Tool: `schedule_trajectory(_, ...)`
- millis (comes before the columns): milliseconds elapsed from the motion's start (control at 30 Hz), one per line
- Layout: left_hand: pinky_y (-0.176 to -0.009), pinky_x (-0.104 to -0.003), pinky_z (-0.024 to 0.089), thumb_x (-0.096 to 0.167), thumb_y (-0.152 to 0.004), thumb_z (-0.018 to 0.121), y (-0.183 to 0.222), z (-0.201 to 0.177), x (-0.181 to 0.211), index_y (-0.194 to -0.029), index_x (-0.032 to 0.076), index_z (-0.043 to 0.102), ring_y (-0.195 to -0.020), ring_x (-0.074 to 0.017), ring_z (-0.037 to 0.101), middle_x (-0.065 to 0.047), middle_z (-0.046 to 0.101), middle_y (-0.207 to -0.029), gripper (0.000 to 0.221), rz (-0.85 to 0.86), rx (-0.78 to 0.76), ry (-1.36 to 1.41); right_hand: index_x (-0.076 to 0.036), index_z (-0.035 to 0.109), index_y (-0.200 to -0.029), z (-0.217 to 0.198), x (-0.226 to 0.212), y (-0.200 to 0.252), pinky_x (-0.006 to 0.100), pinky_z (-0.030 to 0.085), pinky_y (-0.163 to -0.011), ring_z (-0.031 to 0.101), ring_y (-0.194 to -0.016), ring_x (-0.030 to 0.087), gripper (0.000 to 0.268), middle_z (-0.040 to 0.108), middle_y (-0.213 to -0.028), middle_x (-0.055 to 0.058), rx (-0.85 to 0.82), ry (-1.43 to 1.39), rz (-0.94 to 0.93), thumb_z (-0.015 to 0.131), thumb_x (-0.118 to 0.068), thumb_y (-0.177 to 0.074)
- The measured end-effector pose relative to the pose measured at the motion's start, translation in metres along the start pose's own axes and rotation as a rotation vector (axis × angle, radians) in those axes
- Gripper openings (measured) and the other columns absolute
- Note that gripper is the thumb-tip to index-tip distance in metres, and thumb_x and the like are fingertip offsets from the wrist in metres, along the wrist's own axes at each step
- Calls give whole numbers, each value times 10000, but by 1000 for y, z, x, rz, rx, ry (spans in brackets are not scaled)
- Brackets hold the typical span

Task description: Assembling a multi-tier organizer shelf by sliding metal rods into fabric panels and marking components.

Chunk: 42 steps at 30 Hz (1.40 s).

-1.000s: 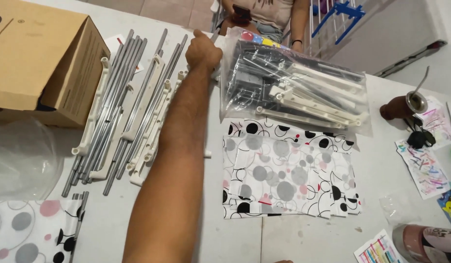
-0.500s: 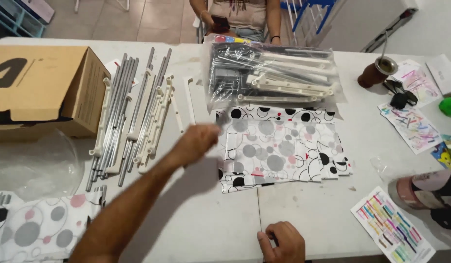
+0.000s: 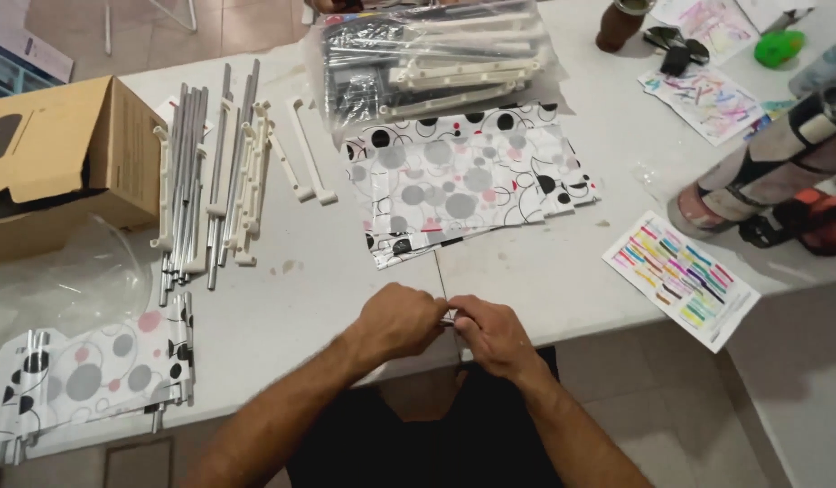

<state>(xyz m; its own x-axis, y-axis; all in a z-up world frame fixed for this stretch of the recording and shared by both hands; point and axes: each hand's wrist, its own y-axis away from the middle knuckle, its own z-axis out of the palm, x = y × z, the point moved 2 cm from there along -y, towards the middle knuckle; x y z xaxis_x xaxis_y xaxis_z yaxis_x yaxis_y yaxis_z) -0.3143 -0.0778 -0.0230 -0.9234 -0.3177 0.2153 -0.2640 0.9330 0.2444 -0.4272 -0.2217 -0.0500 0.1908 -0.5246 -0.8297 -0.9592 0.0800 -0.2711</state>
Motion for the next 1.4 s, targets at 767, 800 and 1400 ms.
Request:
schedule_trajectory(767,-741,-427,621,196,-927,640,-171,-13,-50,-1015,107,759,-877,-284,754,-102,743,-941,172,-65,286,-54,-26,614,-1115,-47,81,21,281,508,-532,571,-519,136,242,546,-586,20,649,-391,187,505,-240,-1089)
schedule_trajectory(800,-694,-438,626,163,-953,560,-168,-13,-55,-990,104,758,-816,-294,756,-107,733,-859,209,-74,261,-46,-25,621,-1114,-44,83,23,283,512,-531,581,-520,135,231,552,-587,19,640,-378,179,514,-228,-1085)
schedule_trajectory(1400,-1142,-477,398,156,-751,616,-194,-38,-44,-1168,274,712,-1192,-259,562,-32,597,-1099,444,161,224,-274,-8,569,-1128,-43,76,19,246,485,-484,575,-508,136,167,568,-653,55,709,-417,121,502,-154,-1080)
